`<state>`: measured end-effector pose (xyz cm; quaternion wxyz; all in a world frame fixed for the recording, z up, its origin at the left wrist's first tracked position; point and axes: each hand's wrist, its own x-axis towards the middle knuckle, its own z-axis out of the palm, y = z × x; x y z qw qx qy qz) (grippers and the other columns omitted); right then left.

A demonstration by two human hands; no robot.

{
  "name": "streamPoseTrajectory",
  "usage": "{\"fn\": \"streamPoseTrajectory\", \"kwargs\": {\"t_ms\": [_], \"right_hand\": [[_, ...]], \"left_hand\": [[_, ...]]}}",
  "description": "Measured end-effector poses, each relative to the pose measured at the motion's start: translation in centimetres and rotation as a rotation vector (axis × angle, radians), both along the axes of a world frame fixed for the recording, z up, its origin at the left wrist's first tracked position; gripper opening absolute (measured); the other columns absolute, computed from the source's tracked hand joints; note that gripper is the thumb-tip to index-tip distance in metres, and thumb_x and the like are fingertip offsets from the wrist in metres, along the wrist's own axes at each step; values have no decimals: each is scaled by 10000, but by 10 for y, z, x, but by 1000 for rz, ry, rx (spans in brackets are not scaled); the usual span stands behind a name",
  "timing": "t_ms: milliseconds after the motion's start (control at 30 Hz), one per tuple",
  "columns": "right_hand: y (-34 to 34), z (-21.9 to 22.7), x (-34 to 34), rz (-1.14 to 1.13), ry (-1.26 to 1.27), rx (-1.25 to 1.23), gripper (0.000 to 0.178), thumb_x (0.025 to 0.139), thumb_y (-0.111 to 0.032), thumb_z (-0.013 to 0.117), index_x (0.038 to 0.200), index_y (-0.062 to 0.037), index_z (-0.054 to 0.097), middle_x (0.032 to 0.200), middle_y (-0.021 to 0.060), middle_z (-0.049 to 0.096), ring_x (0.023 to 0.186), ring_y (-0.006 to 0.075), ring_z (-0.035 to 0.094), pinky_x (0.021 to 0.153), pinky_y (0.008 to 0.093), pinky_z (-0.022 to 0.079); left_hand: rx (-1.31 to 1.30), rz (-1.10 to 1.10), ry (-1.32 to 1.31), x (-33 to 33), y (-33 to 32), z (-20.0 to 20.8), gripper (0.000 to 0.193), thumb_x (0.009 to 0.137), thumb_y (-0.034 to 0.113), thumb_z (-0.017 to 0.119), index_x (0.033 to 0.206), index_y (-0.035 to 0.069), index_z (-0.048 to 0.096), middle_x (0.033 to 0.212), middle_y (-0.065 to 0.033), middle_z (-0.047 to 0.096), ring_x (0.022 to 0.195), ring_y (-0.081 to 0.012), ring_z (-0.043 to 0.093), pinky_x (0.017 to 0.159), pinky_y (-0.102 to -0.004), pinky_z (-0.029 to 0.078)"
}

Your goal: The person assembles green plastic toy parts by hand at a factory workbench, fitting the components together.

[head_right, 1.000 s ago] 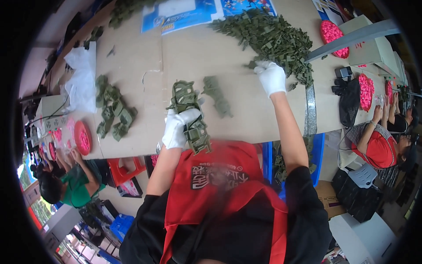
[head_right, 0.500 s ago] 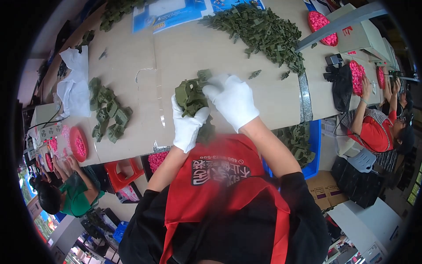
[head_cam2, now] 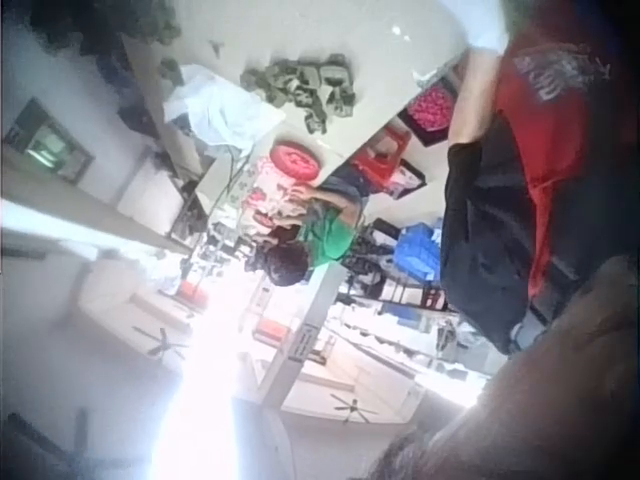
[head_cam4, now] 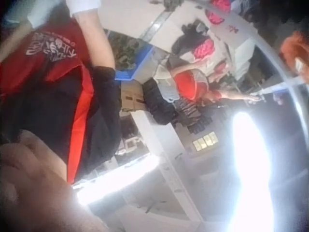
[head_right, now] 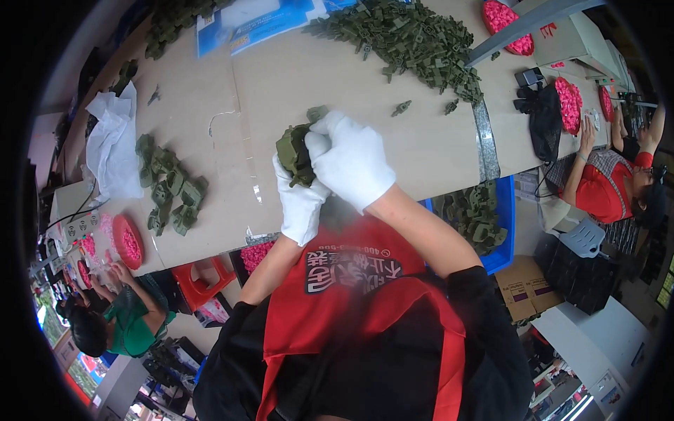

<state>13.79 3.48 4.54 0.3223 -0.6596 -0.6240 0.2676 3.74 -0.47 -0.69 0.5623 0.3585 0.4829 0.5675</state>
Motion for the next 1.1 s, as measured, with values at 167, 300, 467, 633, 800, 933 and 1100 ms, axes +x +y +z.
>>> {"fn": "streamPoseTrajectory", "kwargs": {"t_ms": [167,300,467,633,800,933,1100], "right_hand": [[6,-7,5,-89,304,-111,78,804,-82,676,856,-41,636,744,169,676,657,316,681,606,355,544],[-1,-26,2,-73,122,142,70,810,-90,682,852,-48,645,740,157,680,652,294,688,599,349,542],[12,-34,15,-93,309,-90,171,838,-159,671,938,-23,646,862,167,689,667,291,680,648,365,536],[39,-75,81,309,676,-478,315,816,-179,694,1117,-90,663,1011,125,695,849,230,677,753,318,535],[72,-189,192,336,-718,-161,400,790,-289,691,1175,-186,659,1059,126,653,1037,320,584,894,417,489],[58,-179,176,268,-430,-269,403,808,-252,670,1183,-113,622,1066,147,657,1005,322,622,888,419,502],[-14,-52,90,417,255,-418,338,848,-35,632,1177,-74,564,1093,82,651,996,128,622,831,285,508]], "left_hand": [[-136,-53,-46,-5,0,4,605,757,-69,672,1239,83,339,1220,-86,501,1091,-157,536,899,-308,478],[-90,-50,0,2,4,-3,647,744,-68,695,1256,86,331,1230,-81,488,1107,-156,521,917,-315,468],[-55,-64,147,0,14,-6,631,738,-59,704,1246,78,356,1170,-68,521,1033,-160,559,890,-310,486],[-441,-302,-237,-37,16,-26,556,779,56,688,1291,57,472,1052,-87,622,847,-175,626,718,-333,551],[-675,-270,-730,-48,-5,-36,596,817,198,668,1356,48,465,1301,-146,557,947,-238,628,836,-385,542],[-708,-222,-700,-57,-17,-50,569,834,174,640,1358,43,458,1189,-122,595,936,-228,616,797,-377,539],[-425,25,-373,-53,-11,-29,478,833,45,601,1300,52,500,1183,-115,594,899,-214,628,735,-353,556]]}}
